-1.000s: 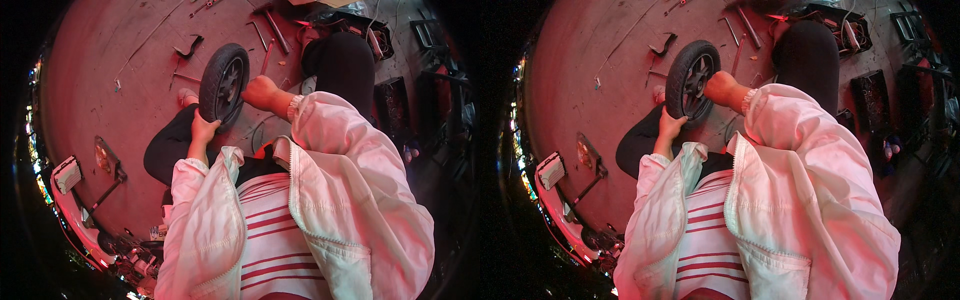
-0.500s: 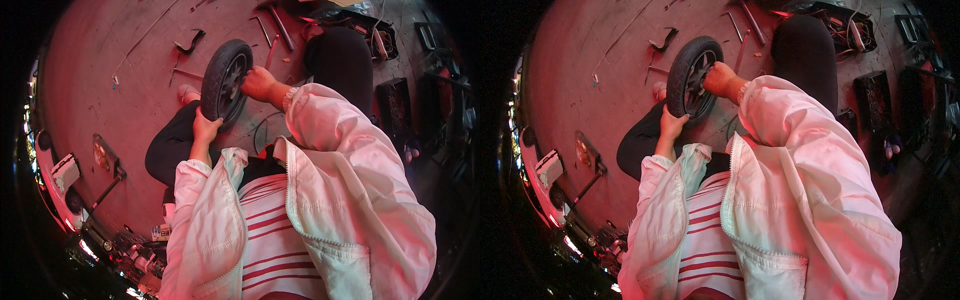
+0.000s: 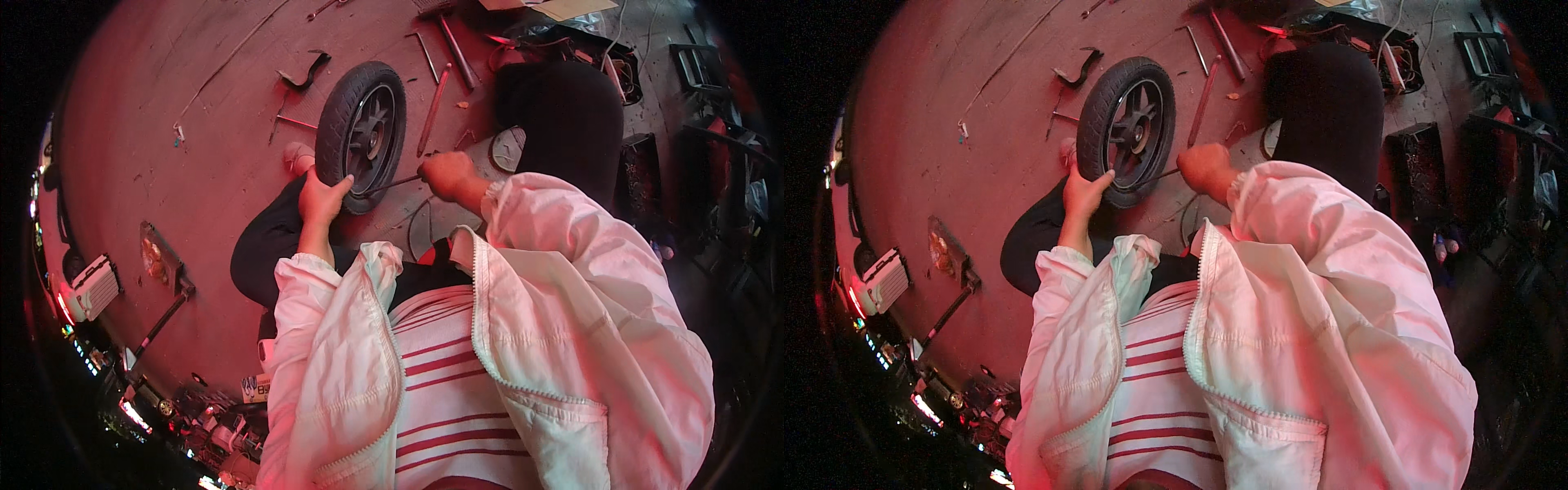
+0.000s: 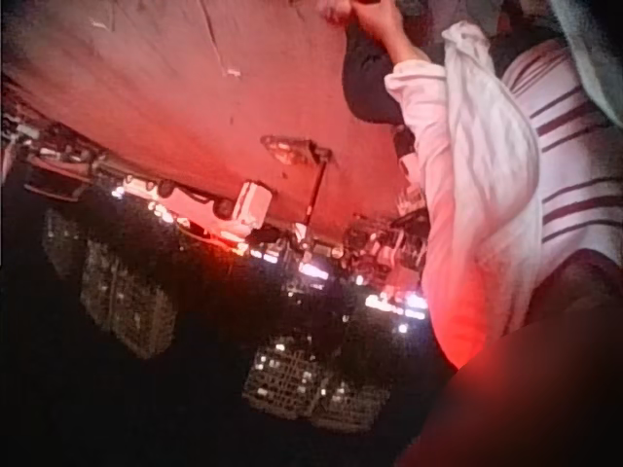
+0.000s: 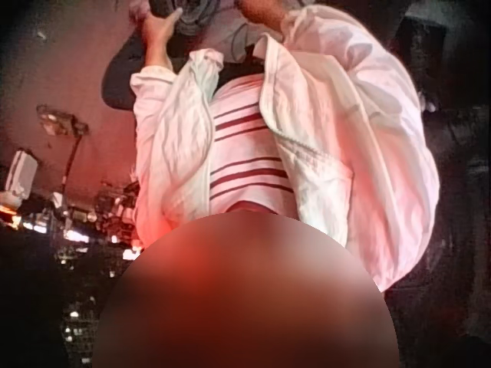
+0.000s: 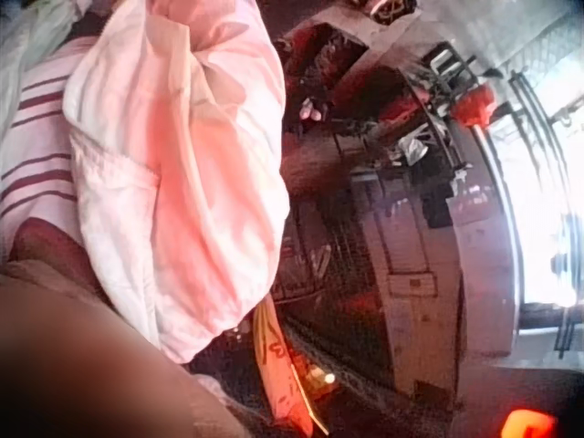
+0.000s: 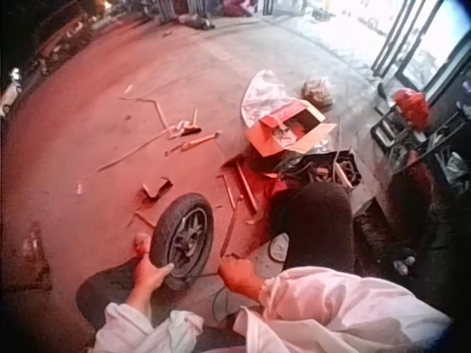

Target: The person sits on the floor and uses a metal bar to pry and adjust the tire on a small wheel. They repeatedly rotate the wheel and apply force with the tool to manipulate the tire bead.

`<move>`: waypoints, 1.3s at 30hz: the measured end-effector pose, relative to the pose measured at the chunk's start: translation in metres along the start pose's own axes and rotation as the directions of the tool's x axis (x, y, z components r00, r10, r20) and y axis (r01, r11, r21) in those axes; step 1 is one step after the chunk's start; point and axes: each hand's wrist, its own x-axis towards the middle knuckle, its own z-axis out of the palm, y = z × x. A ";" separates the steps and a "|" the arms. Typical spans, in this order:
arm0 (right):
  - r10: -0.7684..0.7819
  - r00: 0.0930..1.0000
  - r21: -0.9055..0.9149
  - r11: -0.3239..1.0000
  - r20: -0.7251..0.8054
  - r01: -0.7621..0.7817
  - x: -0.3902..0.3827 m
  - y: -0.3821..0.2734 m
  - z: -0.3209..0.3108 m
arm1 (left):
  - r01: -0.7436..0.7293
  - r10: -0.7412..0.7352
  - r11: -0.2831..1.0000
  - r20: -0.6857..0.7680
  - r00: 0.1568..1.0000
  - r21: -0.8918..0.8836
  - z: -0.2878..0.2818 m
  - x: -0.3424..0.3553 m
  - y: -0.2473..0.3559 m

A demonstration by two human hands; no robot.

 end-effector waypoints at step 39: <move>0.106 0.994 0.915 0.397 0.030 -0.070 -0.098 0.002 0.025 | -0.112 0.068 0.879 -0.110 0.992 -0.463 0.067 0.026 0.056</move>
